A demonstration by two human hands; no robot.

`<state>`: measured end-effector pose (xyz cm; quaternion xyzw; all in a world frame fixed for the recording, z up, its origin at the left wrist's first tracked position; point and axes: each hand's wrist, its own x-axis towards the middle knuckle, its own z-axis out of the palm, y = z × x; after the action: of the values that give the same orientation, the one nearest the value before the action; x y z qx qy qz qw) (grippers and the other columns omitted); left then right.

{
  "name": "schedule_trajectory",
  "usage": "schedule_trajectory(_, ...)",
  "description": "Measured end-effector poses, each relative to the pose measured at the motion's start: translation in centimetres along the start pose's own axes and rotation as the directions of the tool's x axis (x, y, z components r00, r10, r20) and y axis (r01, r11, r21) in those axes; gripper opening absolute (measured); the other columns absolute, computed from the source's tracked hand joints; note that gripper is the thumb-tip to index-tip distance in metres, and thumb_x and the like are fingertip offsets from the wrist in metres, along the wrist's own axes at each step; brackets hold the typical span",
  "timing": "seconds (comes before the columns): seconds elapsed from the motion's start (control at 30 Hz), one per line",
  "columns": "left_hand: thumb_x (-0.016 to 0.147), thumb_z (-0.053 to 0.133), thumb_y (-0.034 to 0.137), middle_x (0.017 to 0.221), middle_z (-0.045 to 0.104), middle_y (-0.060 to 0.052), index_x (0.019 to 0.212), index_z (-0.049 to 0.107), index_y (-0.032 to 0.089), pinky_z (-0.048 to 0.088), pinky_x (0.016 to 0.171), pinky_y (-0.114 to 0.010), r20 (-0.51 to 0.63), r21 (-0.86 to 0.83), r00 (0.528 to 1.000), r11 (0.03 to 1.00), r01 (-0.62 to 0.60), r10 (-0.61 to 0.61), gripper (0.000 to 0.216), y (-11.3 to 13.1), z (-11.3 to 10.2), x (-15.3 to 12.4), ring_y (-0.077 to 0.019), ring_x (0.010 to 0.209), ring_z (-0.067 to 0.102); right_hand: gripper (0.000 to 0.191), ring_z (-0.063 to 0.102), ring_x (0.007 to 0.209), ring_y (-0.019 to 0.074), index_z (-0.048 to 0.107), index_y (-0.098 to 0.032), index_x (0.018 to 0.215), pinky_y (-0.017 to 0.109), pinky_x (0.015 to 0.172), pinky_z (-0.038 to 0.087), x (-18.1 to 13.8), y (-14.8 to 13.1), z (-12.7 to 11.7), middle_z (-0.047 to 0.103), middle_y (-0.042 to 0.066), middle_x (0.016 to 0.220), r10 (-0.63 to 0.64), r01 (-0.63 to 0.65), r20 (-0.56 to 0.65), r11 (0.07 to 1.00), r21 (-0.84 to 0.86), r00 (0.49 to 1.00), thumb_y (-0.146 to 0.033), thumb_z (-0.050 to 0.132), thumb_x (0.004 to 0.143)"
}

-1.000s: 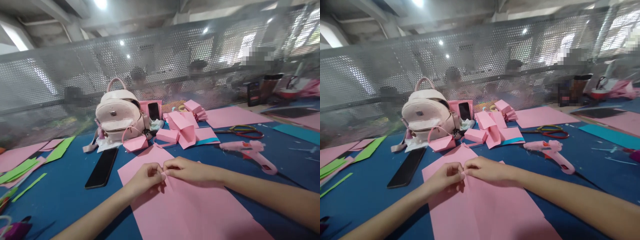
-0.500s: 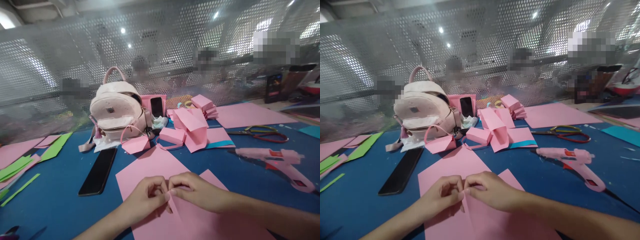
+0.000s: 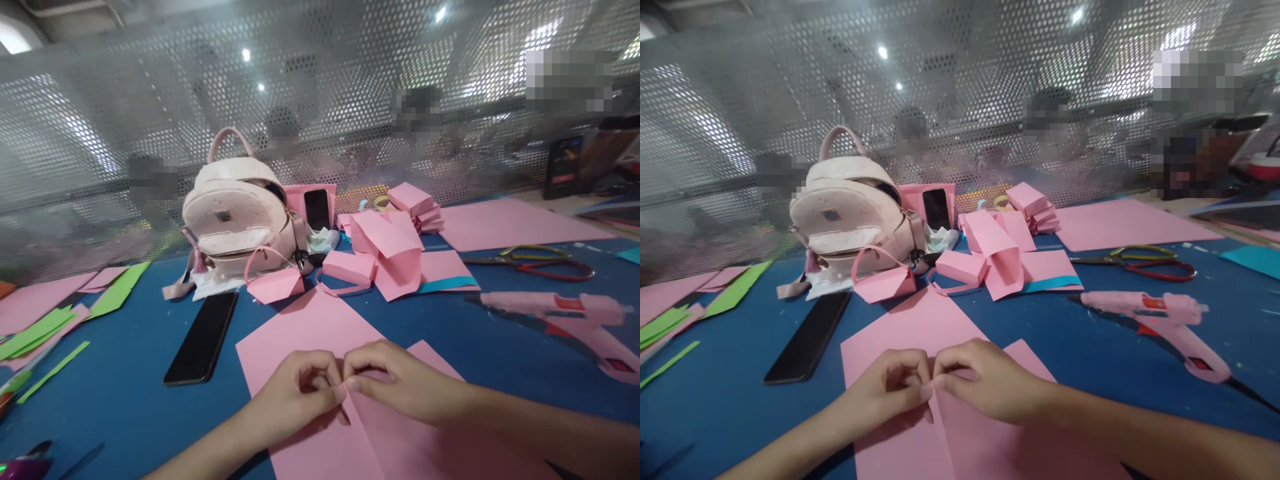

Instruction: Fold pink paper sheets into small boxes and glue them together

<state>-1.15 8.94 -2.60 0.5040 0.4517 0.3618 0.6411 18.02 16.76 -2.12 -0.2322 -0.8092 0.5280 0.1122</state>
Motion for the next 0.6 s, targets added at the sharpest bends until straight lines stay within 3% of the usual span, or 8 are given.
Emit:
schedule_trajectory(0.37,0.082,0.071,0.048,0.058,0.063,0.0,0.077,0.056,0.016,0.045,0.048,-0.018,-0.025,0.025,0.998,0.998,0.058,-0.057,0.036,-0.48,-0.03,0.28,-0.0128,0.053,0.064,0.018,0.045,0.066,0.0113,0.054,-0.019,0.072,0.023,0.06,0.03,-0.27,0.02,0.12,0.051,-0.005,0.067,0.01,-0.013,-0.041,0.998,-0.068,0.999,-0.019,0.051,0.089)
schedule_trajectory(0.6,0.081,0.071,0.052,0.053,0.06,0.0,0.069,0.053,0.016,0.044,0.047,-0.019,-0.066,0.042,0.998,0.999,0.025,-0.022,0.042,0.16,0.48,0.12,-0.0094,0.045,0.057,0.017,0.048,0.066,0.0116,0.054,-0.019,0.073,0.023,0.062,0.032,-0.39,0.59,0.39,0.057,-0.004,0.07,-0.032,0.023,-0.06,0.988,-0.15,0.998,-0.02,0.052,0.089)
